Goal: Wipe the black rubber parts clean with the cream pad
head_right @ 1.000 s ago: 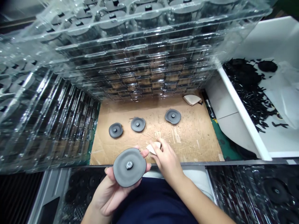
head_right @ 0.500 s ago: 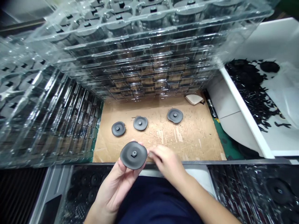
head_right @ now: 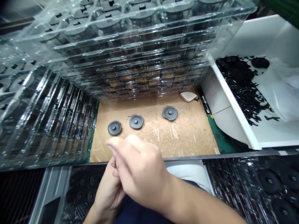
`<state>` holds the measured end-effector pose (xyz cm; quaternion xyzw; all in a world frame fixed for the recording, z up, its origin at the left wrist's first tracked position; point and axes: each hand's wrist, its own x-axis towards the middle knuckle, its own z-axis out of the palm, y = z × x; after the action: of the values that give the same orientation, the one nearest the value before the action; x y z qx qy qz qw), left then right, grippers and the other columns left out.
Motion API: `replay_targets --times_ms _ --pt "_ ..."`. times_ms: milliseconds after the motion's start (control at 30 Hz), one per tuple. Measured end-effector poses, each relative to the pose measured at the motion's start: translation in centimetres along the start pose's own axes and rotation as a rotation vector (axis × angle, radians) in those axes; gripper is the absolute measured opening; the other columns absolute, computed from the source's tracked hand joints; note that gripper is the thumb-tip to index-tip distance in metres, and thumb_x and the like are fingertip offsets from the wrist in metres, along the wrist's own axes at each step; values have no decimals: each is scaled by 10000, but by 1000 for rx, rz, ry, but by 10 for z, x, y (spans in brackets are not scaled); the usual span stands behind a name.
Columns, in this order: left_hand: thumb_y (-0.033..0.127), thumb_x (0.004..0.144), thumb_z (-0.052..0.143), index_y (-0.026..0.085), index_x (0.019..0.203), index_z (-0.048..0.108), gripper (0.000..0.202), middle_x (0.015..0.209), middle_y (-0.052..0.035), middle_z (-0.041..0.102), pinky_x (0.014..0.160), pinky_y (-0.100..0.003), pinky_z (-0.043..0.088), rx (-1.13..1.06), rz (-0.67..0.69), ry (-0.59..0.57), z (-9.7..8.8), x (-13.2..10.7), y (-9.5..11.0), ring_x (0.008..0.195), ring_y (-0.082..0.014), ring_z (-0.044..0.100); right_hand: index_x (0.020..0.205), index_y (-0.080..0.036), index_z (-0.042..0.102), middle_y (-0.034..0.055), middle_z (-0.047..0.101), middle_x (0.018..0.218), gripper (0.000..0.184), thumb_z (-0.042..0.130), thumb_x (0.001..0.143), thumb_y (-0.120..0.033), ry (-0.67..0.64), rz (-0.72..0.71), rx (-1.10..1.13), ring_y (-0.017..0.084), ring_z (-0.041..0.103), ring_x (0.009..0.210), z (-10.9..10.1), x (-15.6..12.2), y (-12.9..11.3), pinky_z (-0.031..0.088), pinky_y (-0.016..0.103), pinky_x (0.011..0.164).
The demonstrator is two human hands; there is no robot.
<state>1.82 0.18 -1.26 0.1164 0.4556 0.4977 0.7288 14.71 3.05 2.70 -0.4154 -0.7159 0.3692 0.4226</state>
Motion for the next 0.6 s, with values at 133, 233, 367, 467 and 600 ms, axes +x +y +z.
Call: replay_targets --times_ms 133,233,367,467,600 --pt "202 464 867 268 998 697 565 1031 -19 726 877 -266 500 -12 -28 39 -1 1 5 993 -213 647 1011 -141 655 36 668 864 249 487 855 -44 -201 59 137 100 616 771 -5 -4 1 507 191 702" --pt "250 450 872 257 1006 697 583 1027 -29 728 871 -254 499 -12 -36 32 2 1 4 1019 -221 637 972 -136 674 31 668 826 223 507 851 -50 -154 99 73 99 616 746 -4 0 1 509 191 696" --pt "276 532 838 233 950 718 438 962 -33 736 920 -301 478 16 -61 18 5 0 5 981 -227 649 1073 -57 629 99 683 875 269 462 863 -53 -6 -86 35 149 623 804 -3 2 -1 529 269 741" --pt "182 478 860 269 947 716 499 975 -17 735 848 -268 510 -25 -130 -3 2 -1 9 911 -199 671 981 -155 667 26 690 847 233 506 849 -50 -257 47 115 105 629 751 -18 -7 -2 525 193 700" --pt "259 389 890 266 994 698 634 1077 -34 702 862 -246 498 -62 -143 -44 3 0 7 978 -202 645 958 -203 676 -17 635 721 218 532 852 -78 -212 219 -84 80 587 615 -36 -17 3 473 164 570"
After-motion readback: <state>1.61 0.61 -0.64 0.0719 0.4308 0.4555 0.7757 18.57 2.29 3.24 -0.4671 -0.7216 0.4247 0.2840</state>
